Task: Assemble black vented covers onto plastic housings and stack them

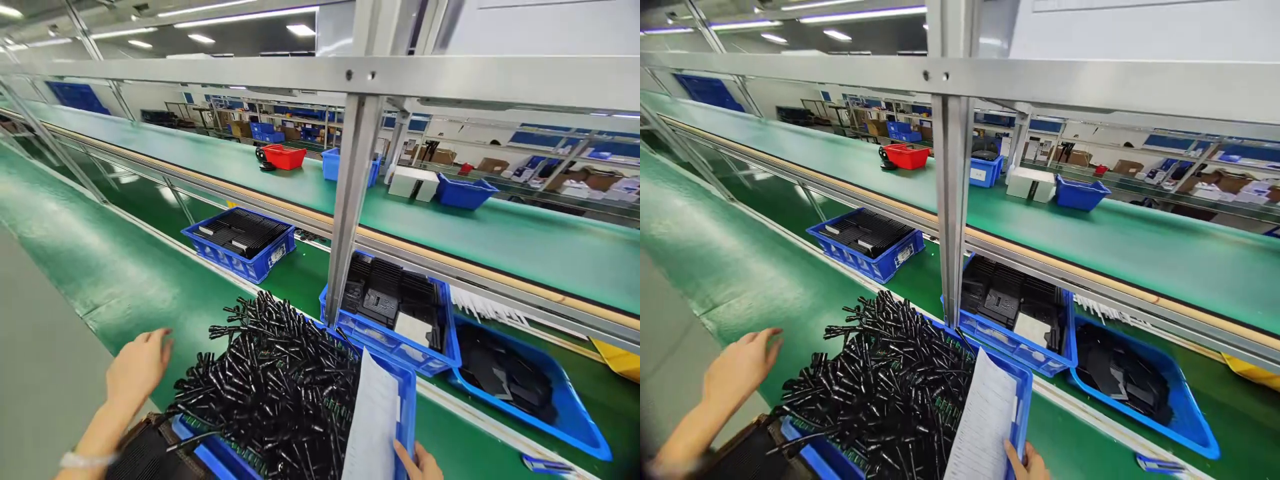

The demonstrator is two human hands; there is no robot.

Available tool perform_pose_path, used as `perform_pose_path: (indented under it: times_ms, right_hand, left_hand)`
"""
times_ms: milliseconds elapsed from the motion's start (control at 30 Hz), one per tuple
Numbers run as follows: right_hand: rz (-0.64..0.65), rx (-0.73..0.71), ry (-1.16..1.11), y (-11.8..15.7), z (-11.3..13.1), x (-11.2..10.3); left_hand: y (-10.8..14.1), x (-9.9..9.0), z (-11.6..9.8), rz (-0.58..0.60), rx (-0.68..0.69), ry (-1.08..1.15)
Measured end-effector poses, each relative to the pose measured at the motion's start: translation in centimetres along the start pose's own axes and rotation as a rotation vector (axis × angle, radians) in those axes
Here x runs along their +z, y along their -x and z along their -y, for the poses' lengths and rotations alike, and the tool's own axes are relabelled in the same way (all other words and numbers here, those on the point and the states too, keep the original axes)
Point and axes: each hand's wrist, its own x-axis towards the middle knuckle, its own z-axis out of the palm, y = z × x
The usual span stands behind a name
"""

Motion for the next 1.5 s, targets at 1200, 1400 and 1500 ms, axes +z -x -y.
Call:
perform_pose_path:
  times_ms: [1200,1400,1500]
  right_hand:
    - [0.225,-0.280,-0.933,15.2,-3.0,-21.7]
    - [-0.467,-0.267,-0.559,16.1,-8.2,-26.9]
    - [-0.722,-0.179,-0.305,15.0,-12.5,-31.9]
  left_hand:
    - [34.9,-5.4,-35.6,0.899,0.167,1.397]
    - [37.2,2.6,-41.8,0.849,0.386,1.149]
    - [41.1,4.8,-45.6,0.889,0.610,0.981]
